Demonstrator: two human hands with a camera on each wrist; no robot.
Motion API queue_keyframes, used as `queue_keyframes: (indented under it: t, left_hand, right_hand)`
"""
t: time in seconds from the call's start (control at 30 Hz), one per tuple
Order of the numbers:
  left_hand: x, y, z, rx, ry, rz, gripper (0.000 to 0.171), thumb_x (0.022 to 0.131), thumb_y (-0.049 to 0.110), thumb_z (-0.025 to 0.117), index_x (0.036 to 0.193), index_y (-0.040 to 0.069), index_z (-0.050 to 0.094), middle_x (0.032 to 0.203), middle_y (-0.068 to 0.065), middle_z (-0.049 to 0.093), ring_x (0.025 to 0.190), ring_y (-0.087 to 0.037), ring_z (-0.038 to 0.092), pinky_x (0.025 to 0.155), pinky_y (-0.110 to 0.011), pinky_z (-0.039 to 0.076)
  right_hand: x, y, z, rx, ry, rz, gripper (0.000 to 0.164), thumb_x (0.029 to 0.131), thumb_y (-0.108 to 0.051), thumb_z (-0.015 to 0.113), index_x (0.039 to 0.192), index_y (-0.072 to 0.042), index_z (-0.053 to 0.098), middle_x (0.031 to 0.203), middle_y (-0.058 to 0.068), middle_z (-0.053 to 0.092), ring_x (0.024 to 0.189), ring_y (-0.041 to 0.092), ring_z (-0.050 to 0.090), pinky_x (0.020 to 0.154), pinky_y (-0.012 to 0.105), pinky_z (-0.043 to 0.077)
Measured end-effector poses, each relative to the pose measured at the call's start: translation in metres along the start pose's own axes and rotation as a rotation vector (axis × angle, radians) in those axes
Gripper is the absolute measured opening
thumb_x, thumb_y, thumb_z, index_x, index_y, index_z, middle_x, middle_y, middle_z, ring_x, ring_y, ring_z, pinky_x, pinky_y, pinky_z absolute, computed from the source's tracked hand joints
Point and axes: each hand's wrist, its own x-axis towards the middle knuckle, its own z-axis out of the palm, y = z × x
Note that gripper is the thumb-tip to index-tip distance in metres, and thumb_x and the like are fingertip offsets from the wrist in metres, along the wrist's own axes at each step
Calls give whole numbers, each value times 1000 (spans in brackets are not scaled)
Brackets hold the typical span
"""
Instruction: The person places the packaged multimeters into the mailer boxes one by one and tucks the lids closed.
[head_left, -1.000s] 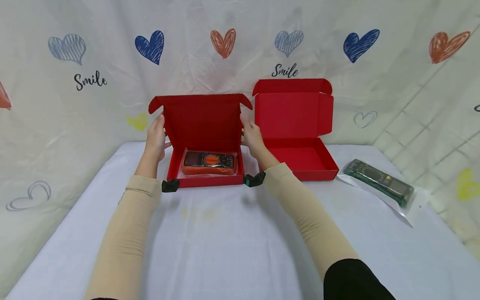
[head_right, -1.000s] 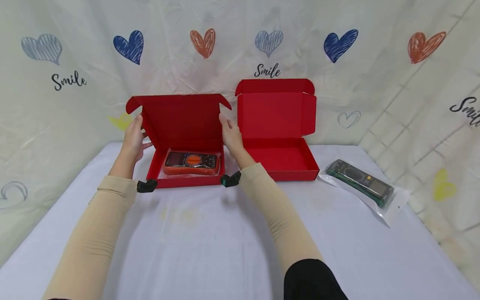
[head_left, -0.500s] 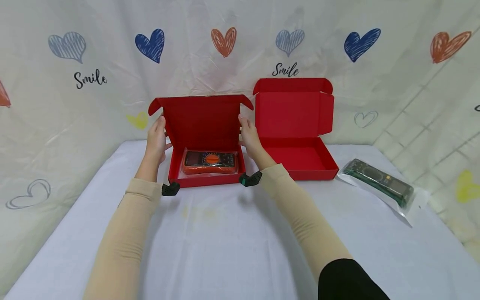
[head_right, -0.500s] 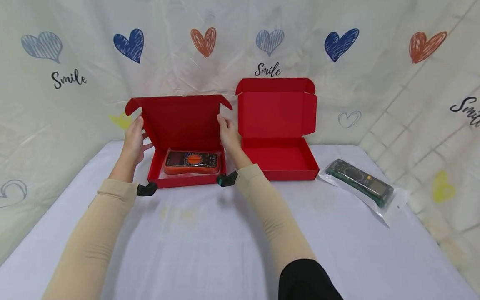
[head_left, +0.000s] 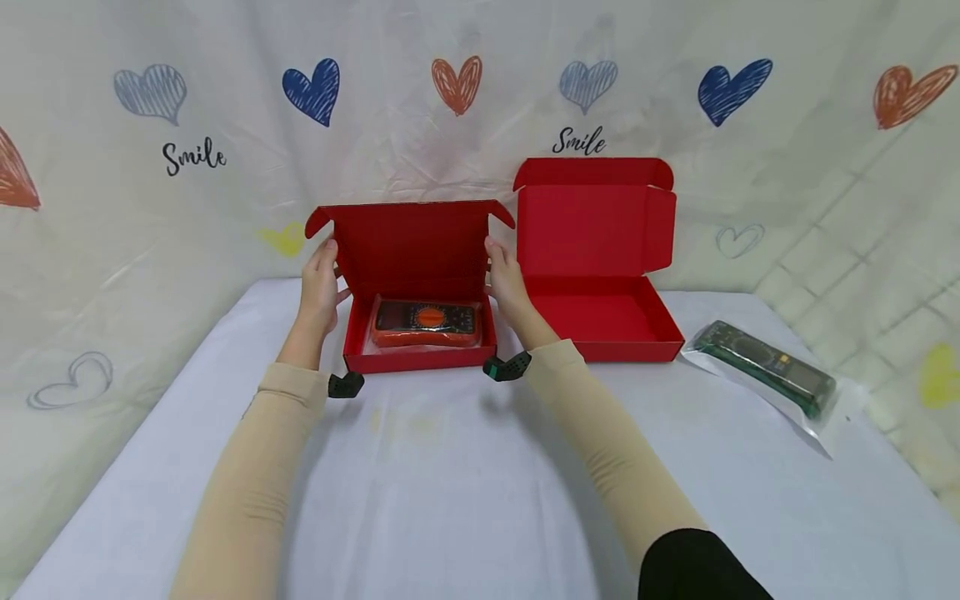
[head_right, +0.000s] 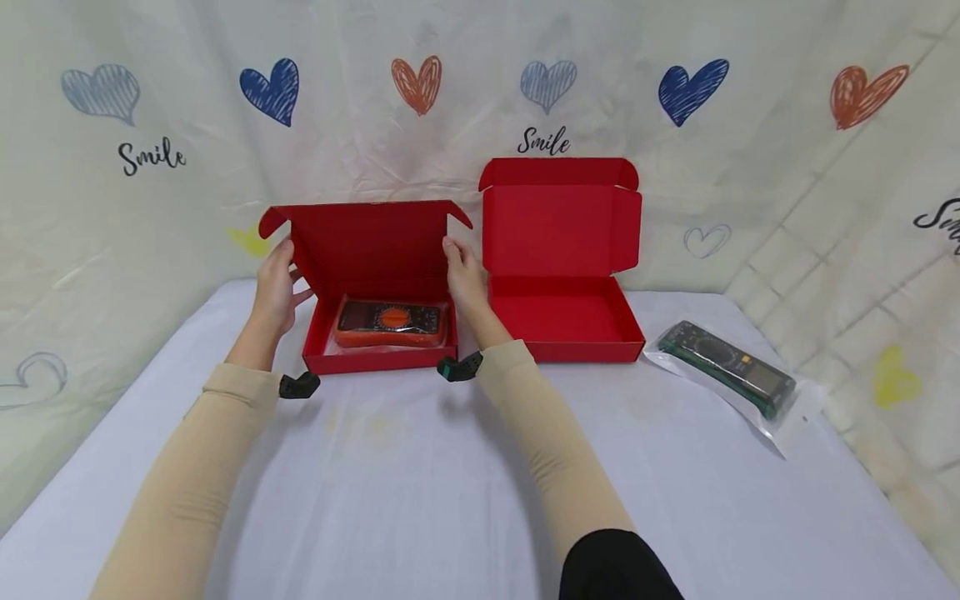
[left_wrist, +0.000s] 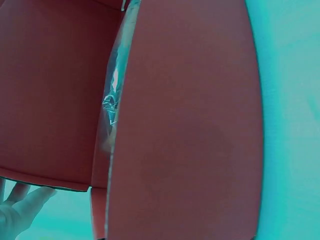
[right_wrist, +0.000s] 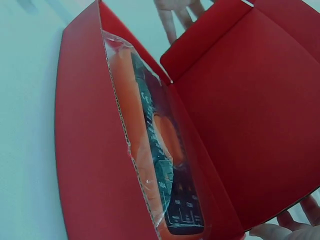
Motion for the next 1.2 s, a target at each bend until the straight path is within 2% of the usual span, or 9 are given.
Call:
queue_keyframes:
  t: [0.33,0.57,0.7,1.0,1.2]
  left_hand:
    - [-2,-4,2,-38,1,23,59,110,43,36,163,19,29,160,-11,36,146,-36,35,114,-63,32]
    - [-3,-7,-4,-86,-41,14,61,110,41,40,164,17,26,162,-11,33,148,-36,31,117,-63,27]
    - [-3,-7,-7,-106,-61,13,62,110,42,41,164,17,25,162,-12,32,149,-36,29,117,-63,26]
    - [-4,-8,-7,-116,-57,9,63,109,40,42,164,16,24,162,-12,33,149,-35,29,116,-63,27]
    - [-5,-12,-9,-134,-64,16,62,109,39,44,164,16,25,162,-12,33,149,-34,29,117,-63,26]
  right_hand:
    - [-6,2,-4,17,-26,-31,58,111,-40,38,158,-8,29,160,17,35,146,38,35,116,57,33]
    - [-7,1,-16,0,-155,-17,59,113,-37,32,163,-8,18,168,12,21,153,33,22,119,53,28]
    - [-4,0,-22,25,-201,9,60,113,-37,33,164,-9,16,169,11,16,154,34,20,120,51,27]
    - [-5,1,-18,98,-207,14,62,113,-34,34,163,-7,12,170,12,14,155,33,15,121,53,24]
    - [-3,5,-23,84,-221,11,64,111,-32,36,163,-4,11,170,14,12,155,34,15,121,53,24]
